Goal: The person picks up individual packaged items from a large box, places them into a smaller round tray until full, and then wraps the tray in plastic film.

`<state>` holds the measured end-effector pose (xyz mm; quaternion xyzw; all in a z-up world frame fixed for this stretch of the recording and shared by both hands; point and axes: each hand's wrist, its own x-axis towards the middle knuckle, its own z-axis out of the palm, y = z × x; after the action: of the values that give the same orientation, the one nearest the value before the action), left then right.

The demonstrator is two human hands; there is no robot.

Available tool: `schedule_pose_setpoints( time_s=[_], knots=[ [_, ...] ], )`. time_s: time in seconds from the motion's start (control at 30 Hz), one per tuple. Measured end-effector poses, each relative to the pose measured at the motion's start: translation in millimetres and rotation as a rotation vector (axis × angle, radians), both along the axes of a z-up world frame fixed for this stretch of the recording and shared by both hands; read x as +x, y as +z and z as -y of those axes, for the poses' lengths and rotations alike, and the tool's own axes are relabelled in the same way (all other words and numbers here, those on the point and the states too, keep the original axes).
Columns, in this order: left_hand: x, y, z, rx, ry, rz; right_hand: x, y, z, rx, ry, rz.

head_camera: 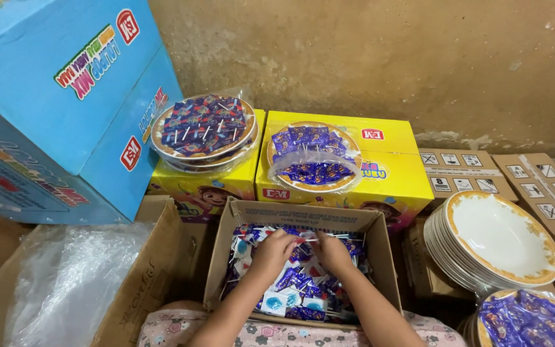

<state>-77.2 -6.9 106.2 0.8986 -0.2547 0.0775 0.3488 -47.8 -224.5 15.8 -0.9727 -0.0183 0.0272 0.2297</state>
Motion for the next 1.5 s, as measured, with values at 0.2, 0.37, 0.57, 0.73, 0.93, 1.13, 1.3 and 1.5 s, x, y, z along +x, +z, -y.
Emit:
schedule_pose_setpoints(
  time_s=[0.2,0.37,0.57,0.73,0.93,1.13,1.3,1.5],
  knots=[
    [9.8,56.2,-6.3,-0.242,0.031,0.505,-7.9,16.4,-7.7,0.050,-0.015,-0.011],
    [55.2,80.3,12.0,-0.111,-0.027,0.520,0.6,-8.4,-1.8,0.011,0.043,0.023],
    [96.1,74.0,60.7,0.147,0.020,0.681,11.3,-21.2,-2.1,0.030,0.064,0.119],
    [129.0,48.5,92.0,0.239,0.119,0.631,2.8,-5.6,-6.0,0.048,0.071,0.167],
    [98.6,79.3,93.5,0.285,0.198,0.504,-3.2,15.7,-13.2,0.206,0.073,0.161],
    [102.8,61.6,86.7,0.273,0.121,0.556,-26.7,81.1,-18.6,1.216,-0.102,-0.045],
    [84.8,67.4,66.1,0.118,0.060,0.567,-34.8,83.6,3.7,1.373,-0.190,0.132],
    [41.2,1.0,34.2,-0.289,-0.180,0.248,-51.2,148.8,8.8,1.302,-0.107,0.365]
  ],
)
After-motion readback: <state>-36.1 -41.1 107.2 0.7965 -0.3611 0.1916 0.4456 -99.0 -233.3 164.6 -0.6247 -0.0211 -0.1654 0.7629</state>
